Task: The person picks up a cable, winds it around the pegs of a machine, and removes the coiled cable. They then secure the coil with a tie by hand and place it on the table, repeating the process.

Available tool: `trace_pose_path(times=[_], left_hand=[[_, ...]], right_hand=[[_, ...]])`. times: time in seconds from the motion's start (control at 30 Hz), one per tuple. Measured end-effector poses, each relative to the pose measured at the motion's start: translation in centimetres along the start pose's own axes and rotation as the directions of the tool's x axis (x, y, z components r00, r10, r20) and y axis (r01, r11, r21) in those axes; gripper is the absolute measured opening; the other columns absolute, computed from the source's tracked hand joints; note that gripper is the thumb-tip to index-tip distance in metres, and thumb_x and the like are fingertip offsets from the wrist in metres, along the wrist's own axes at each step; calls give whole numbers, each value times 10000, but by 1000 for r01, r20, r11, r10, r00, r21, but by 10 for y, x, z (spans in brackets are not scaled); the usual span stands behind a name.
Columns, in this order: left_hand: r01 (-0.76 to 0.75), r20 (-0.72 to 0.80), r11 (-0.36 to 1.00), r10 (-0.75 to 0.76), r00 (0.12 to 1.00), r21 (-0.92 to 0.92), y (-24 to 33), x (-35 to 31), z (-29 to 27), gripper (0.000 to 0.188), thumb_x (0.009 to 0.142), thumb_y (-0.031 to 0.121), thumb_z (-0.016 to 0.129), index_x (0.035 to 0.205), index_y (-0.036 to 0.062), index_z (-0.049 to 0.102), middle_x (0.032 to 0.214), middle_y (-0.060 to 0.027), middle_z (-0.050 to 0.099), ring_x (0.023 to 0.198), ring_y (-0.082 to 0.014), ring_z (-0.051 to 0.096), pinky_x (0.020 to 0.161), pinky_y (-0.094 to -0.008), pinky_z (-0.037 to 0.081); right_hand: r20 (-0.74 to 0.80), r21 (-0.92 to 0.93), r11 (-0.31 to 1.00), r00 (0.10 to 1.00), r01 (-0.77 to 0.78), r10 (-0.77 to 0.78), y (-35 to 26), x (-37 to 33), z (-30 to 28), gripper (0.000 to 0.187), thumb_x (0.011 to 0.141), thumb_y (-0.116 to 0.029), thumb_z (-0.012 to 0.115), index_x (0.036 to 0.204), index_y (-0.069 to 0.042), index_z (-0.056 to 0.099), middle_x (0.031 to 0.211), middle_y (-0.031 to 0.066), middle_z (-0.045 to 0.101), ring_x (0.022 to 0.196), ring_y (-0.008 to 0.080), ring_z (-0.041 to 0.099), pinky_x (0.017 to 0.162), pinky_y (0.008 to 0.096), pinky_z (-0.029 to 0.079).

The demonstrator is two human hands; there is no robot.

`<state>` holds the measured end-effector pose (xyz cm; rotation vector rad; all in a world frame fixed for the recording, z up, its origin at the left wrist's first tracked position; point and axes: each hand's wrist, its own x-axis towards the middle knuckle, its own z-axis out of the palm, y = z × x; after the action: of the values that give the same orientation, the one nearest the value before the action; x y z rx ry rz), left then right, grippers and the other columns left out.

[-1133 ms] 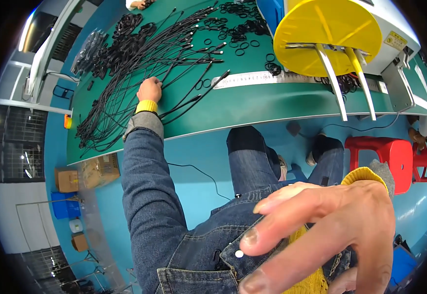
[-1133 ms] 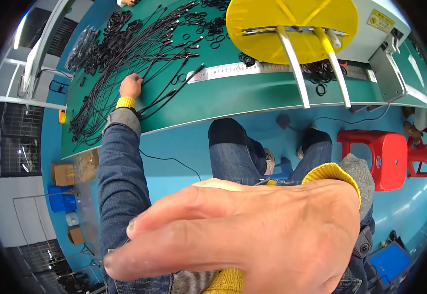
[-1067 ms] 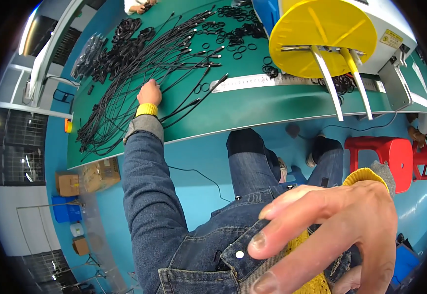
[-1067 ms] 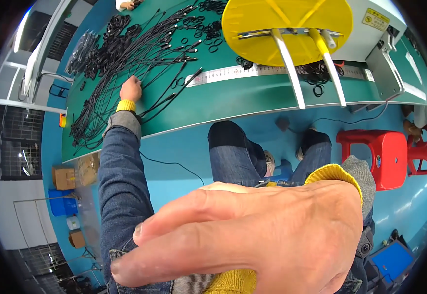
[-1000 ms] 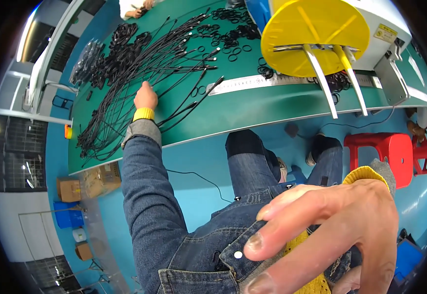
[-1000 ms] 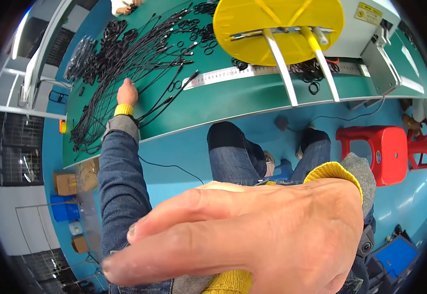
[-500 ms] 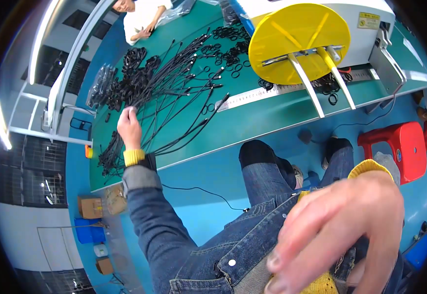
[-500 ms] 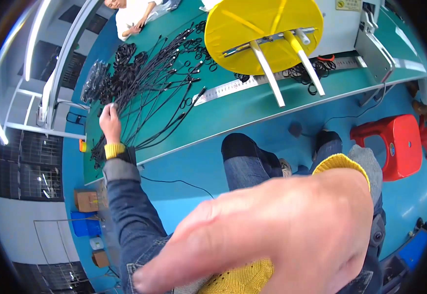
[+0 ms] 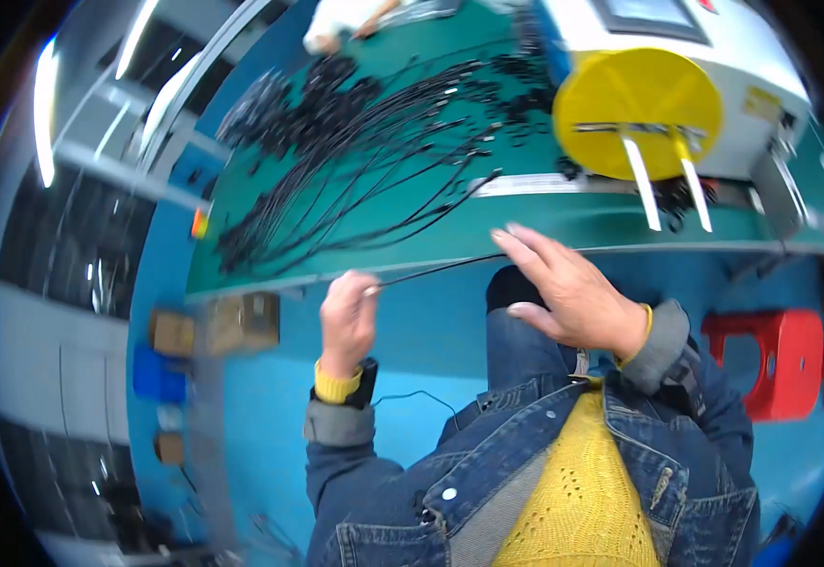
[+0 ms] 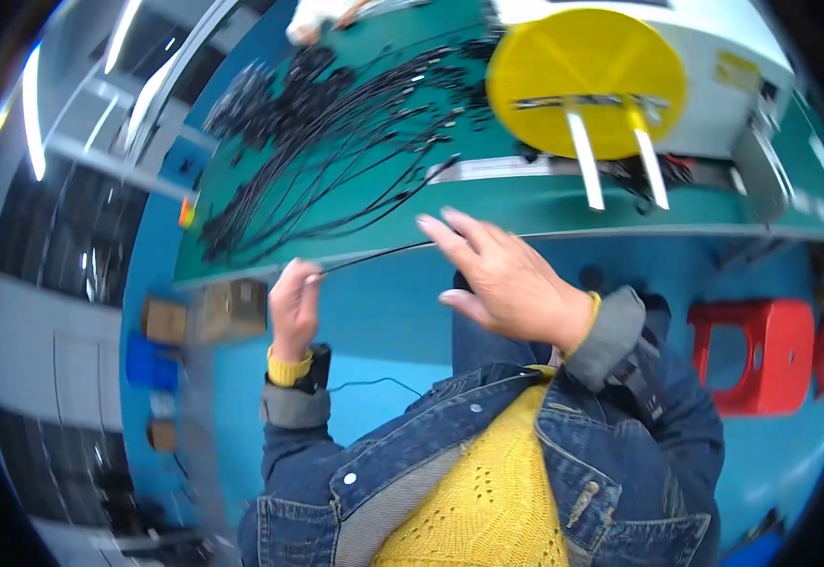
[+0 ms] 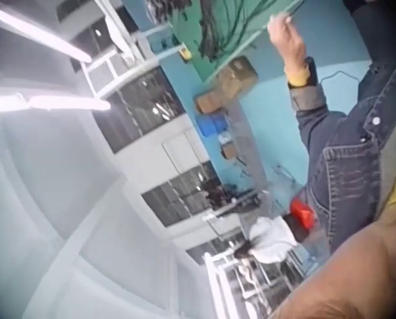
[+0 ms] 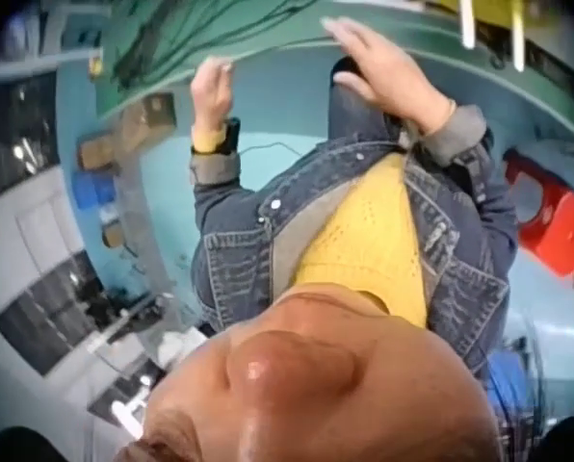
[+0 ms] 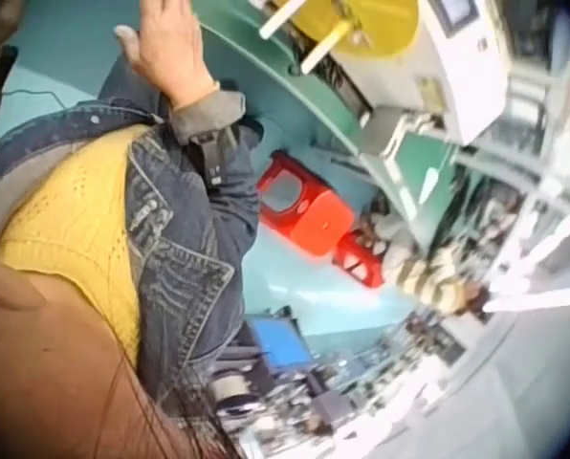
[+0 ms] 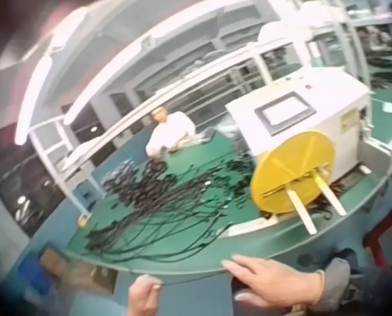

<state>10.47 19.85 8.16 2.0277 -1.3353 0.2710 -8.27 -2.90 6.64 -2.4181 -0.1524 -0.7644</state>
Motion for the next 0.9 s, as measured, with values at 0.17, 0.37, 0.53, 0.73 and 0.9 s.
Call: trace_pose_path(times=[0.17, 0.37, 0.53, 0.73, 0.9], left_hand=[[-33, -12, 996, 32, 999, -79, 19, -6, 6, 21, 773, 54, 562, 758, 46, 550, 669, -77, 502, 643, -263, 479, 607, -339, 397], [-218, 264, 976, 216, 940, -22, 20, -9, 28, 11, 753, 57, 577, 755, 59, 587, 721, -57, 565, 696, -264, 528, 634, -323, 416], [262, 626, 637, 453, 635, -725, 91, -24, 76, 176, 855, 123, 519, 985, 13, 562, 760, -85, 577, 711, -179, 570, 656, -310, 458], [739, 842, 405, 301, 447, -538, 116, 11, 134, 262, 889, 138, 464, 1076, -39, 513, 774, -56, 579, 698, -103, 556, 643, -261, 464], [506, 740, 624, 181, 648, -596, 150, 26, 146, 219, 880, 119, 478, 1016, -25, 571, 753, -32, 578, 676, -97, 549, 622, -240, 458]], right_hand=[[254, 133, 988, 966, -82, 46, 0, -22, 21, 331, 757, -24, 567, 1079, -7, 488, 878, 174, 545, 776, 357, 551, 641, 390, 455], [269, 77, 991, 960, -106, 82, 3, -50, -24, 123, 791, -20, 504, 901, 10, 550, 736, 166, 556, 668, 342, 555, 589, 375, 448], [681, 177, 749, 629, -638, 375, 20, -103, -108, 104, 795, -2, 471, 841, 19, 561, 598, 120, 526, 513, 222, 529, 510, 315, 434], [221, 206, 704, 733, -680, 643, 20, -139, -105, 115, 777, 25, 467, 851, 24, 555, 630, 118, 534, 536, 210, 525, 523, 309, 429], [-64, -99, 949, 953, -300, 295, 5, -125, -88, 140, 750, 32, 529, 887, 14, 551, 762, 149, 573, 654, 312, 559, 583, 348, 458]])
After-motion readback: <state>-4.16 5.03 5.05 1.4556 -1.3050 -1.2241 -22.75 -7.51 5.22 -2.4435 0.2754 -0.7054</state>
